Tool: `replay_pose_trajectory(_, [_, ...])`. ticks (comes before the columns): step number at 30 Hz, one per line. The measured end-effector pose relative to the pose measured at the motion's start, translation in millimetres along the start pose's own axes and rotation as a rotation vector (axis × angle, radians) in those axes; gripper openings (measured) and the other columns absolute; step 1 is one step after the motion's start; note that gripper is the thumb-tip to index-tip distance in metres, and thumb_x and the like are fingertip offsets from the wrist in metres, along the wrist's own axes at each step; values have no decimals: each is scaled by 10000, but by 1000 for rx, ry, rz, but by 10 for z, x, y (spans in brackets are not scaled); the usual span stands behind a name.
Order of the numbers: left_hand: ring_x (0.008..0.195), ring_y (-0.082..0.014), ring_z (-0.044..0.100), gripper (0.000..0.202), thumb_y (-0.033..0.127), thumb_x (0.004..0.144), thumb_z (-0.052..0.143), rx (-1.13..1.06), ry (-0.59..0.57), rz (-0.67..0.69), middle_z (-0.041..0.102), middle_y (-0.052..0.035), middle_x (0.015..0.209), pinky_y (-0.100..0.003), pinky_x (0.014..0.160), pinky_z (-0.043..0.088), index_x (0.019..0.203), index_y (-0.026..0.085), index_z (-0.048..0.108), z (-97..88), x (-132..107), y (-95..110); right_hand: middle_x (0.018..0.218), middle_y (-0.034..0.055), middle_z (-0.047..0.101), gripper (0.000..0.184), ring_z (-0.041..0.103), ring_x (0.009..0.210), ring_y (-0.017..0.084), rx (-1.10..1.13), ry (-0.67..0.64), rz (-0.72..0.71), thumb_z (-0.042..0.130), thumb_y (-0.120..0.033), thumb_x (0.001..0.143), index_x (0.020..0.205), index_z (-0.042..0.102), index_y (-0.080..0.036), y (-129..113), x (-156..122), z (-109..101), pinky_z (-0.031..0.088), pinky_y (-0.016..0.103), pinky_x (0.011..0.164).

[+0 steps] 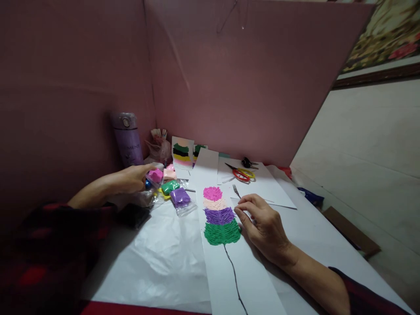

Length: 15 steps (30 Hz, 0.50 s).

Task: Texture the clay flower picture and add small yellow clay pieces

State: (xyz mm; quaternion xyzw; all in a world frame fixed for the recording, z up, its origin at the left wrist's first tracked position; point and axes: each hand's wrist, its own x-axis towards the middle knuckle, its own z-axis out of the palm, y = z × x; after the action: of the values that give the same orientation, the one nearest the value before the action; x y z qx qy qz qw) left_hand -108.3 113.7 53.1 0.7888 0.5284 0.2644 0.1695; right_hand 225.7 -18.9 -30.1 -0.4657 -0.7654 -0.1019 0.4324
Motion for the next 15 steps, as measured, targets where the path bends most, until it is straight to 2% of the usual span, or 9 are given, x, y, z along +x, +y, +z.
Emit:
replay_pose_trajectory(3, [633,-205,578,662,165,638,656,183,-167,-84,603,11,651,-267,575,392,1290,139,548,-63,-25,21,866,75,615,156,615,799,208,0,-6,9,530,-185,919,803,633,-168,0,4,-7,494,342,691])
replay_pose_trajectory(5, [668,-231,595,789,253,586,736,220,-262,-112,632,-10,716,-279,573,410,1334,164,502,-76,-49,37,867,73,615,157,615,797,207,-3,-10,14,530,-192,920,804,633,-172,3,3,-9,493,341,693])
replay_pose_trajectory(7, [665,-233,590,836,220,515,764,212,-351,-108,624,-1,703,-277,564,420,1312,175,519,-55,-71,53,869,72,615,155,617,801,206,-5,-13,15,534,-198,920,804,634,-176,6,-1,-8,492,338,694])
replay_pose_trajectory(11, [610,-181,523,706,99,527,617,204,-389,-65,549,34,646,-255,538,386,1230,150,573,9,-81,68,863,71,617,159,619,787,202,-5,-13,19,534,-200,920,798,633,-175,6,-3,-5,491,322,668])
replay_pose_trajectory(15, [520,-137,437,525,165,637,551,97,-378,35,502,37,601,-248,471,327,1154,152,634,-51,-76,100,862,71,620,168,621,780,201,-15,-9,15,530,-204,921,794,636,-173,-2,7,-4,494,319,659])
